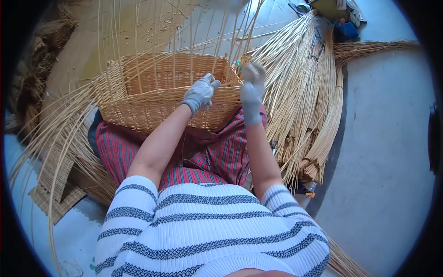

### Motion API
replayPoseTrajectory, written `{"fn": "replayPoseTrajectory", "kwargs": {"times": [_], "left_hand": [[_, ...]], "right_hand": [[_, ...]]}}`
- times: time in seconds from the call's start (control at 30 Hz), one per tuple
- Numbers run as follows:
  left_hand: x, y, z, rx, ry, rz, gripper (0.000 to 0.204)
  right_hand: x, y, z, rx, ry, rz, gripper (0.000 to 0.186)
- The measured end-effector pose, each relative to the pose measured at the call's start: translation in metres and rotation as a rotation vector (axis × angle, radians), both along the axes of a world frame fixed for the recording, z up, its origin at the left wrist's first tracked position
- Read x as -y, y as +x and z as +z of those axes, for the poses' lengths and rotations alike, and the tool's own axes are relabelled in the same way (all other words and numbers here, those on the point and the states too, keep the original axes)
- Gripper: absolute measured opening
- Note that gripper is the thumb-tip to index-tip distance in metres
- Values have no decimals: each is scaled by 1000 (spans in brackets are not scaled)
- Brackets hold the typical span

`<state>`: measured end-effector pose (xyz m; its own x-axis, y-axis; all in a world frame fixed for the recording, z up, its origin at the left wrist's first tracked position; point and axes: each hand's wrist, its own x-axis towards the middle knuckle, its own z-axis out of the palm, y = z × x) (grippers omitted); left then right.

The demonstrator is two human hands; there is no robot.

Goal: Weaving a large wicker basket while sitting on the floor.

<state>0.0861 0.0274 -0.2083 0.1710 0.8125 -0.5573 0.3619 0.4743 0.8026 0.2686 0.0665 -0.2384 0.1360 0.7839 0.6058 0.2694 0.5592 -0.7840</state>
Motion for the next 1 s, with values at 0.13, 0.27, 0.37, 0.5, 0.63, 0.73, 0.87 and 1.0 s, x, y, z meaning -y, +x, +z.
{"fn": "replayPoseTrajectory", "kwargs": {"times": [0.13, 0.27, 0.37, 0.5, 0.63, 0.73, 0.87, 1.0], "left_hand": [[0, 14, -38, -438, 528, 97, 29], [9, -6, -20, 81, 100, 245, 28], [11, -10, -27, 162, 138, 304, 25], [40, -25, -19, 340, 351, 314, 61], [98, -76, -33, 263, 534, 407, 43], [161, -167, -48, 358, 336, 905, 17], [203, -303, -27, -48, 673, 1319, 22], [202, -356, 1, -12, 656, 1198, 24]], "right_hand": [[-53, -30, 35, 361, -114, 0, 45], [25, 28, 11, -532, -602, -26, 25], [78, 18, -1, -114, -991, 127, 28], [40, -55, 24, 639, -437, -133, 39], [6, -15, -12, 1206, -214, 28, 24], [27, -24, -19, 728, -379, -54, 45], [120, -113, 34, 324, -483, 132, 36], [177, -216, 52, 596, -617, 982, 24]]}}
